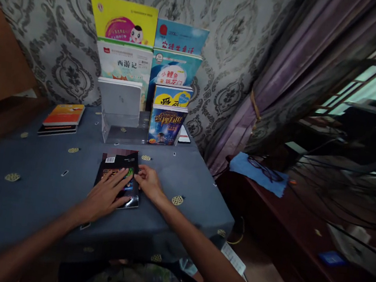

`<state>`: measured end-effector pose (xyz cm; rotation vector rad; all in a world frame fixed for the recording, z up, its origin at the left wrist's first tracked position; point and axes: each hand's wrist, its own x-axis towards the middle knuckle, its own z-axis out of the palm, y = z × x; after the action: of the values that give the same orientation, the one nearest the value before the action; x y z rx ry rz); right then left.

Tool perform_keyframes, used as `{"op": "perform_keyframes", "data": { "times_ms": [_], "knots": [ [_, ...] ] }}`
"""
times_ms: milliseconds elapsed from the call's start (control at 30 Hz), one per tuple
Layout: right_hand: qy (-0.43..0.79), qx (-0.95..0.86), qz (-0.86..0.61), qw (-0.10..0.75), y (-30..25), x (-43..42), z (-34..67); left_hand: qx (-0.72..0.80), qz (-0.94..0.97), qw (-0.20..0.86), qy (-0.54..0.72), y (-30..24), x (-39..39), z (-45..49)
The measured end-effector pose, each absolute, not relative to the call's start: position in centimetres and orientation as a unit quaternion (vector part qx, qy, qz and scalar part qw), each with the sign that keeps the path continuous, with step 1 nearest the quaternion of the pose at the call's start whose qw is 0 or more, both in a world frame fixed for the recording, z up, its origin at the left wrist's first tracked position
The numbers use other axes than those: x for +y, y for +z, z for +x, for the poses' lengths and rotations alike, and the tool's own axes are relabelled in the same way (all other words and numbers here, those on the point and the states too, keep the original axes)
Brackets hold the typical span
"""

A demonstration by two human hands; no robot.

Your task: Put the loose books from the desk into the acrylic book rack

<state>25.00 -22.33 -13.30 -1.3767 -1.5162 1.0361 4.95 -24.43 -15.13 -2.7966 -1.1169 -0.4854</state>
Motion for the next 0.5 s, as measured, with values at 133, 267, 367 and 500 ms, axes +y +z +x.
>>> {"op": "perform_keyframes", "data": {
  "times_ms": [133,267,367,500],
  "knots": [
    [0.15,-0.744,-0.553,0.343,-11.5,-24.1,24.1,-0.367,-0.915,0.042,-0.165,-15.2,-24.2,5.0],
    [0.174,-0.828,-0.467,0.257,-11.4,-23.0,22.5,-0.365,-0.915,0.026,-0.169,-15.0,-24.1,5.0],
    [0.203,-0.834,-0.465,0.217,-11.6,-20.9,21.8,-0.366,-0.913,0.021,-0.178,-14.8,-24.2,5.1],
    [0.203,-0.82,-0.499,0.193,-11.2,-18.7,21.7,-0.369,-0.911,0.024,-0.18,-14.6,-24.3,5.2]
  ]
}}
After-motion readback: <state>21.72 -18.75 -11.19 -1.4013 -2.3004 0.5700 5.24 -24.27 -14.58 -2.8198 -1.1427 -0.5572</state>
